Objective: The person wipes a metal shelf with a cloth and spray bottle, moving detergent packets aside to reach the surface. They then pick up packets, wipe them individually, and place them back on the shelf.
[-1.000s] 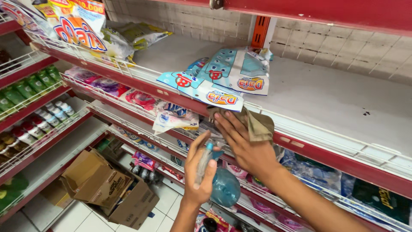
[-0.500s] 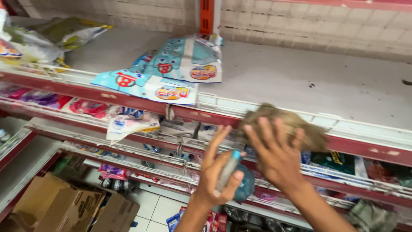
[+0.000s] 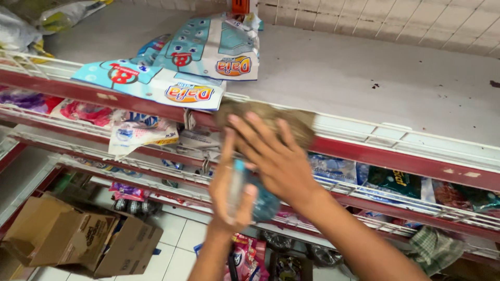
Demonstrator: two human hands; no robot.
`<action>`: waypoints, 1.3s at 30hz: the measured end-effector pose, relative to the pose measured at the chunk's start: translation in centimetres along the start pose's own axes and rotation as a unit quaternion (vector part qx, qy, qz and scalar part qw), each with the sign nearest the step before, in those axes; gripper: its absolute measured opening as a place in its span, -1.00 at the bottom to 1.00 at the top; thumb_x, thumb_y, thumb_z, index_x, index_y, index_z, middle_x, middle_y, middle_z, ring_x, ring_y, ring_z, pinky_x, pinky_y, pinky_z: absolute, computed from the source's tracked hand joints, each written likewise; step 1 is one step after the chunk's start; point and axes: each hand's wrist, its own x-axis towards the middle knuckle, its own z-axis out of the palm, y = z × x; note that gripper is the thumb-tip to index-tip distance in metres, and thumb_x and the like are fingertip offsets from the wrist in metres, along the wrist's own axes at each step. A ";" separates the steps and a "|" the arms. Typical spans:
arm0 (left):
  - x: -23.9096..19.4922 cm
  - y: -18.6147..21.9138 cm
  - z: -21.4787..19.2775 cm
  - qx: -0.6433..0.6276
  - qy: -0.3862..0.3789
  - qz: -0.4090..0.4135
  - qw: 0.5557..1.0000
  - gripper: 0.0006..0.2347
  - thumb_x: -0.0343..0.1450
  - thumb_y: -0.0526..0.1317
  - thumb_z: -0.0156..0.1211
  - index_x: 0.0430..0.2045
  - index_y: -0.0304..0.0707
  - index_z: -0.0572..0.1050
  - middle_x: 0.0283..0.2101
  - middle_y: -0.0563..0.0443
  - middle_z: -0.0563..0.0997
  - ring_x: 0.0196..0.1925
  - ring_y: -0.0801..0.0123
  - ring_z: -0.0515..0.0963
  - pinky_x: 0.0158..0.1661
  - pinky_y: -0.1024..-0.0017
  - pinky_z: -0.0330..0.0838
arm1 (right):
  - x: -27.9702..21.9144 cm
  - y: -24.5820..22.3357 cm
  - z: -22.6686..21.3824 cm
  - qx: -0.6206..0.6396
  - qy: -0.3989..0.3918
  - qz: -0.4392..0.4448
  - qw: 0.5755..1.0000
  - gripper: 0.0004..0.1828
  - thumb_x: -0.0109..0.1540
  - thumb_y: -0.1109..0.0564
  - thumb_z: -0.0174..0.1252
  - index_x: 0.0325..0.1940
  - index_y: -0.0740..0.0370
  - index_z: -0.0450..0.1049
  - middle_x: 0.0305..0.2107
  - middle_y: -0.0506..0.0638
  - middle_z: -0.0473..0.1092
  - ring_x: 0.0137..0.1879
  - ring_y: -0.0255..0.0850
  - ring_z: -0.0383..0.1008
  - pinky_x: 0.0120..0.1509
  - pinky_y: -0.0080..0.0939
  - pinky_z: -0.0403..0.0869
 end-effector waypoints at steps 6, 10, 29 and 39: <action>-1.7 2.0 9.2 -0.059 -0.117 0.035 0.991 -0.55 0.56 -0.02 0.08 0.05 -0.60 0.44 0.48 -0.60 0.23 0.60 -0.31 0.25 0.49 -0.07 0.08 | -11.1 5.5 -2.2 -0.066 -0.042 0.139 0.987 -0.35 0.35 0.18 -0.13 0.56 -0.16 0.23 0.55 0.04 0.03 0.66 0.02 -0.19 0.60 0.26 -0.57; -2.1 2.9 9.4 -0.073 -0.150 0.012 0.986 -0.59 0.56 -0.03 0.10 -0.03 -0.58 0.47 0.42 -0.68 0.26 0.58 -0.38 0.21 0.53 -0.12 0.11 | -12.8 5.9 -1.3 -0.047 0.004 0.159 0.986 -0.36 0.34 0.11 -0.09 0.55 -0.15 0.24 0.54 0.02 0.01 0.67 0.06 -0.20 0.58 0.32 -0.58; -1.9 4.7 13.1 -0.073 -0.074 -0.017 0.994 -0.62 0.51 -0.03 0.09 -0.17 -0.55 0.47 0.47 -0.60 0.23 0.56 -0.23 0.26 0.43 0.05 0.25 | -12.2 7.6 -3.7 -0.092 0.014 0.082 0.992 -0.37 0.41 0.00 -0.10 0.61 -0.22 0.15 0.57 -0.15 -0.06 0.68 -0.19 -0.21 0.66 0.16 -0.54; -3.1 10.6 27.7 -0.136 -0.275 0.084 0.948 -0.64 0.53 0.02 0.18 -0.20 -0.42 0.50 0.51 -0.42 0.26 0.60 -0.30 0.17 0.48 -0.29 0.04 | -30.7 16.1 -7.4 -0.024 0.081 0.315 0.945 -0.36 0.47 -0.27 -0.32 0.57 -0.01 0.17 0.59 0.12 -0.16 0.70 0.17 -0.35 0.67 0.31 -0.48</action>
